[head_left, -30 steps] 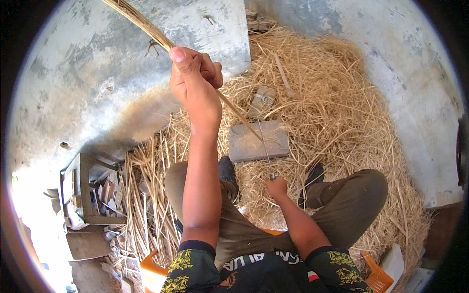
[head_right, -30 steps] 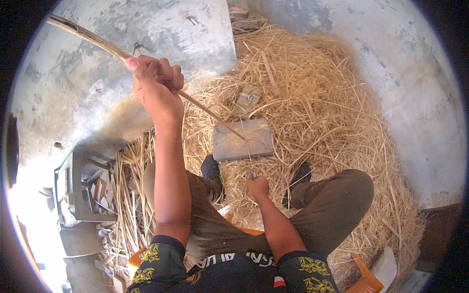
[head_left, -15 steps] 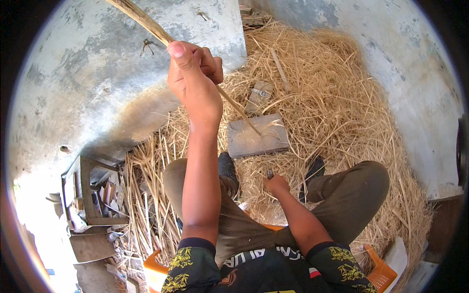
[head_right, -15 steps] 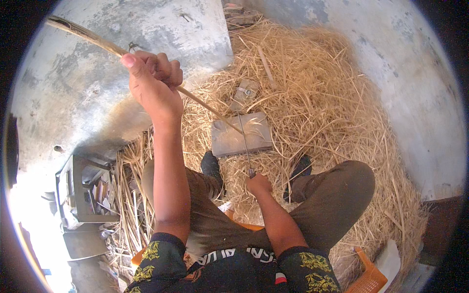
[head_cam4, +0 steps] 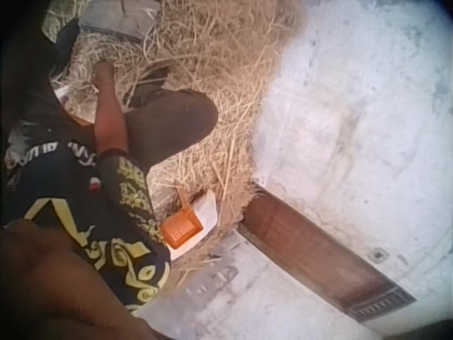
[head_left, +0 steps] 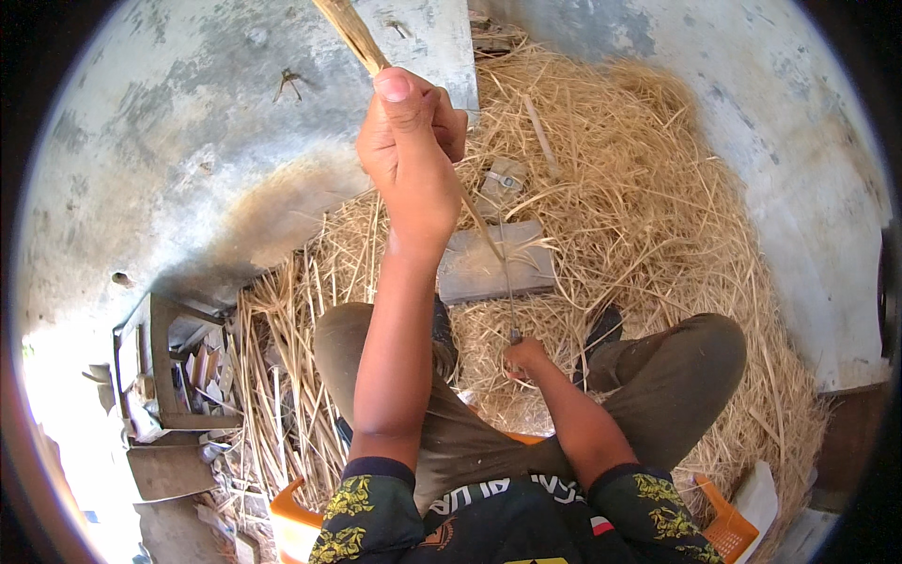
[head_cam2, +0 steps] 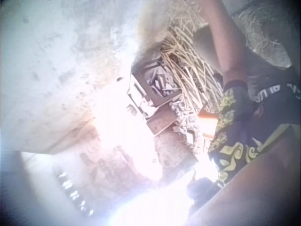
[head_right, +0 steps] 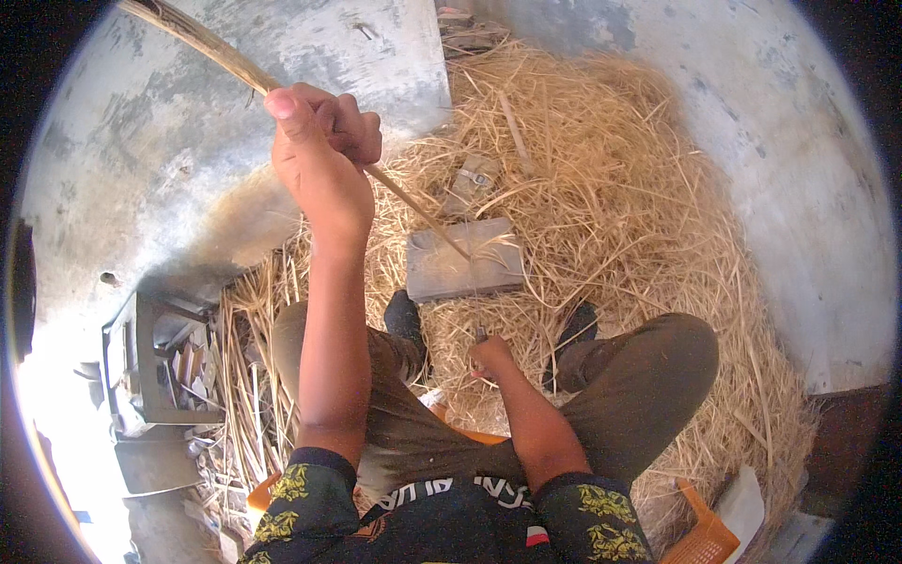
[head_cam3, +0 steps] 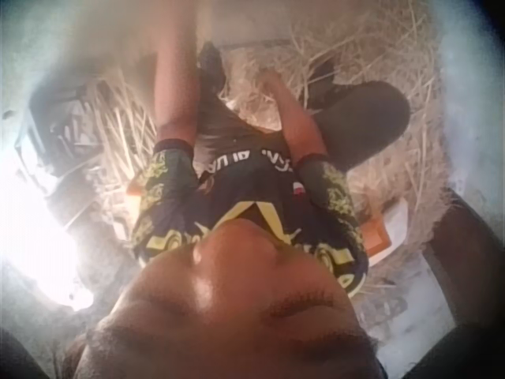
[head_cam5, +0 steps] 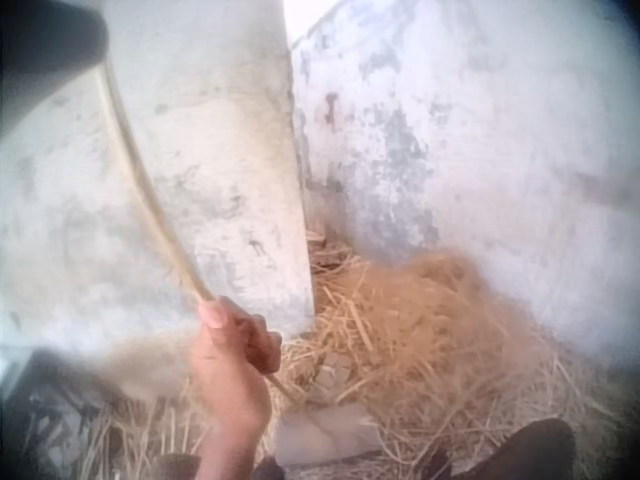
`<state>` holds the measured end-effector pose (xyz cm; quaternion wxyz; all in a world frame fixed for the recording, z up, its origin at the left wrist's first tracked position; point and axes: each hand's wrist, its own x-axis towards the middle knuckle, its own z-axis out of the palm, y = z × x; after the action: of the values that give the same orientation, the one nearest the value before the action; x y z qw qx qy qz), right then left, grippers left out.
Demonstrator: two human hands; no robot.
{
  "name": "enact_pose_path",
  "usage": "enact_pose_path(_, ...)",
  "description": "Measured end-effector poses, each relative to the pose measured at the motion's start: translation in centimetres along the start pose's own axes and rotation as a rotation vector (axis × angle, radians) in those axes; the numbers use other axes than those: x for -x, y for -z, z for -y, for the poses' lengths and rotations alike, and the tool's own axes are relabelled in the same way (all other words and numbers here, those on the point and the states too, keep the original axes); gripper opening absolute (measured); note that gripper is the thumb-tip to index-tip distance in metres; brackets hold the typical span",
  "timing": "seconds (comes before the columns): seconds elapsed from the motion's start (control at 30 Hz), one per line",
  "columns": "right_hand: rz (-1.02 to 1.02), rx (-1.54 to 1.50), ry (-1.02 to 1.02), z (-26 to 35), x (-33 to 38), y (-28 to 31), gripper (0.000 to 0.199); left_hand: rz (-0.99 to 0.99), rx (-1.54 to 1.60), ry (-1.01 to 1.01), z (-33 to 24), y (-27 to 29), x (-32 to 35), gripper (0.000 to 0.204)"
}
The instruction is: The person sits on a straw-covered floor and uses a knife to sharpen a long, thin wooden stick. They hold the stick with one hand and scrape the blade along its length to remove bark and smooth the surface, occasionally rotating the stick to work on different sides.
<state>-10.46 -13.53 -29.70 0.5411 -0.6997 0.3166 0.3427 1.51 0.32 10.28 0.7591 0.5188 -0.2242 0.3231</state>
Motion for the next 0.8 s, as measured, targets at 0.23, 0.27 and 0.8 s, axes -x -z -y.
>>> enact_pose_path(0.23, -0.08, 0.034, 0.109, 2.9, 3.5, -0.7, 0.03, 0.034, -0.022, -0.044, 0.8, 0.1, -0.1, 0.06)
enact_pose_path(0.27, -0.076, 0.034, 0.132, 2.8, 3.3, -0.8, 0.032, 0.038, -0.001, -0.046, 1.0, 0.2, -0.1, 0.056)
enact_pose_path(0.8, 0.069, -0.159, -0.015, 1.2, 2.1, -0.8, 0.029, -0.003, -0.015, 0.022, 0.1, 0.5, -0.4, 0.065)
